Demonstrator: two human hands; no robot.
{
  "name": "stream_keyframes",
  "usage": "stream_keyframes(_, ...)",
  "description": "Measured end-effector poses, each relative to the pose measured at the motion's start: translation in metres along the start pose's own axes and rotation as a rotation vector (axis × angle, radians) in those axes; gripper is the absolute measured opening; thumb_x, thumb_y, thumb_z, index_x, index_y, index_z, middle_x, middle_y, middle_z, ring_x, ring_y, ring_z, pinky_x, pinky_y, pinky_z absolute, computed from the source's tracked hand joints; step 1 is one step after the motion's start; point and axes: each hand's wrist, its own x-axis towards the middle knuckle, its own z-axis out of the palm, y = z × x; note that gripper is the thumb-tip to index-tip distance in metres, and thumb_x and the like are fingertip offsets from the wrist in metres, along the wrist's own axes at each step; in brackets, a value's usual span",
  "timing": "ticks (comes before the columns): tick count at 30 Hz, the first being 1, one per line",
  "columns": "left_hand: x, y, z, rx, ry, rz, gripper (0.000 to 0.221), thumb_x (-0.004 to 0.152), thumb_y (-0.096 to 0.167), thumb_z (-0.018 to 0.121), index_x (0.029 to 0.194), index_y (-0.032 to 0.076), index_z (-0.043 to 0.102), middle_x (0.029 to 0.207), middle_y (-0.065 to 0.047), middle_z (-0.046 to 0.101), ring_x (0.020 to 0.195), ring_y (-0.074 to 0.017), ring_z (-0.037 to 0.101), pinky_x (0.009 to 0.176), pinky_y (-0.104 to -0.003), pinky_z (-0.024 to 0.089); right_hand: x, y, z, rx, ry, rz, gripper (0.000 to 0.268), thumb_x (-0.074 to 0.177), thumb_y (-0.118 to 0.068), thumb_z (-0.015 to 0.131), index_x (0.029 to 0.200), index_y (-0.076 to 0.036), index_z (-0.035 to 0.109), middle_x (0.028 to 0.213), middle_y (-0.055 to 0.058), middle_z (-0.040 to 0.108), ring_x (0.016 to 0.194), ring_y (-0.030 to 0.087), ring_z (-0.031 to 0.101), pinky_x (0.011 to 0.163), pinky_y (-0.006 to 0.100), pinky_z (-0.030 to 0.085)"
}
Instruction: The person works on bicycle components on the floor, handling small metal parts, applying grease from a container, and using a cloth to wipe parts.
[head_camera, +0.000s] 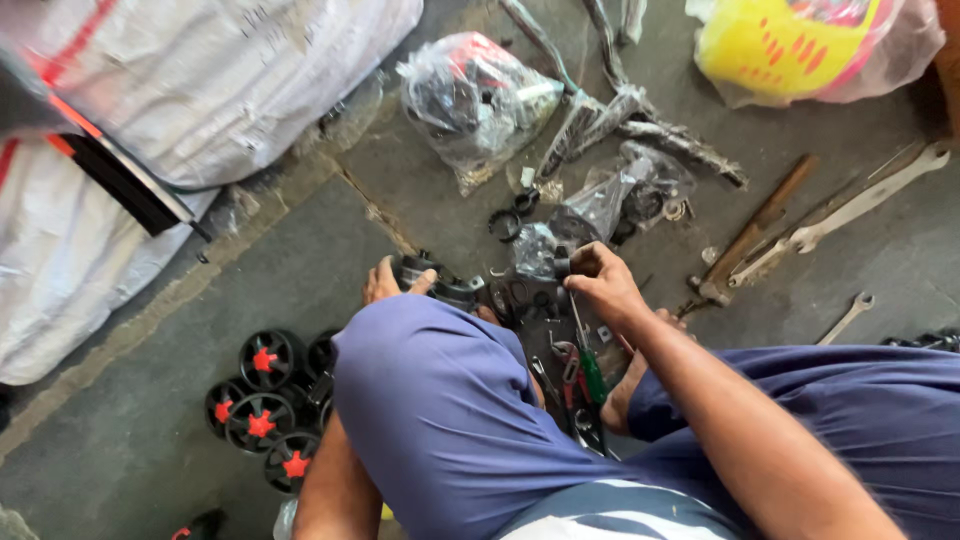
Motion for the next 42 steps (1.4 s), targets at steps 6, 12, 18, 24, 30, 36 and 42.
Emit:
stream_keyframes(6,-0.003,0.135,-0.138,-0.684,0.036,0.188,0.037,0.097,0.024,0.072,0.125,0.001,0.065,0.114,-0.010,0.071,0.104,-0.0147,0.066,0.094,-0.029,0.054,-0.037,-0.101,0.022,0.417,-0.194,-0.037,0.034,0.086,0.006,0.068,0.118,-0.002,0.060,0.106,0.006,0.070,0.094,0.014,0.065,0.085,0.031,0.054)
stream_keyframes(12,-0.101,0.298,-0.196,-0.319,-0.044,0.482,0.030,0.098,0.030,0.070,0.117,0.007,0.074,0.102,-0.007,0.080,0.095,-0.0162,0.073,0.085,-0.032,0.059,-0.081,-0.159,0.042,0.719,-0.351,-0.132,0.036,0.086,0.006,0.063,0.121,0.000,0.057,0.111,0.010,0.071,0.101,0.017,0.068,0.091,0.031,0.054)
stream_keyframes(18,-0.143,0.339,-0.129,-0.149,-0.068,0.582,0.050,0.086,0.037,0.075,0.120,0.001,0.066,0.110,-0.022,0.072,0.100,-0.0372,0.072,0.086,-0.043,0.056,-0.092,-0.149,0.037,0.781,-0.372,-0.264,0.040,0.092,0.005,0.069,0.131,0.002,0.058,0.111,0.009,0.068,0.097,0.015,0.064,0.083,0.028,0.050)
stream_keyframes(24,-0.122,0.327,-0.113,-0.223,0.107,0.784,0.043,0.100,0.024,0.069,0.135,0.000,0.062,0.126,-0.024,0.069,0.116,-0.0391,0.068,0.101,-0.043,0.054,-0.068,-0.136,-0.003,0.385,-0.219,-0.282,0.024,0.092,-0.004,0.072,0.116,-0.002,0.066,0.107,0.007,0.073,0.098,0.015,0.067,0.086,0.031,0.056)
stream_keyframes(30,-0.094,0.337,-0.086,-1.101,-0.386,0.308,0.047,0.101,0.023,0.068,0.141,0.000,0.061,0.117,-0.008,0.066,0.103,-0.0149,0.064,0.093,-0.029,0.054,-0.023,-0.006,-0.019,-0.757,0.060,-0.331,0.019,0.076,-0.008,0.074,0.095,-0.008,0.078,0.089,0.013,0.076,0.079,0.028,0.074,0.074,0.038,0.059)
stream_keyframes(36,-0.087,0.342,-0.086,-0.716,-0.237,0.414,0.047,0.105,0.025,0.069,0.145,0.003,0.061,0.111,-0.008,0.066,0.097,-0.0102,0.064,0.087,-0.025,0.056,-0.004,0.126,0.007,-1.237,-0.481,-0.374,0.027,0.079,-0.017,0.067,0.105,-0.014,0.075,0.104,0.009,0.075,0.099,0.029,0.071,0.086,0.039,0.058)
stream_keyframes(42,-0.083,0.347,-0.085,-0.996,-0.370,0.321,0.053,0.106,0.016,0.059,0.153,0.006,0.036,0.118,-0.014,0.066,0.090,-0.0125,0.073,0.082,-0.026,0.061,0.000,0.168,0.047,-1.112,-0.435,-0.375,0.028,0.087,-0.019,0.062,0.112,-0.013,0.072,0.110,0.010,0.074,0.104,0.027,0.070,0.089,0.039,0.056)
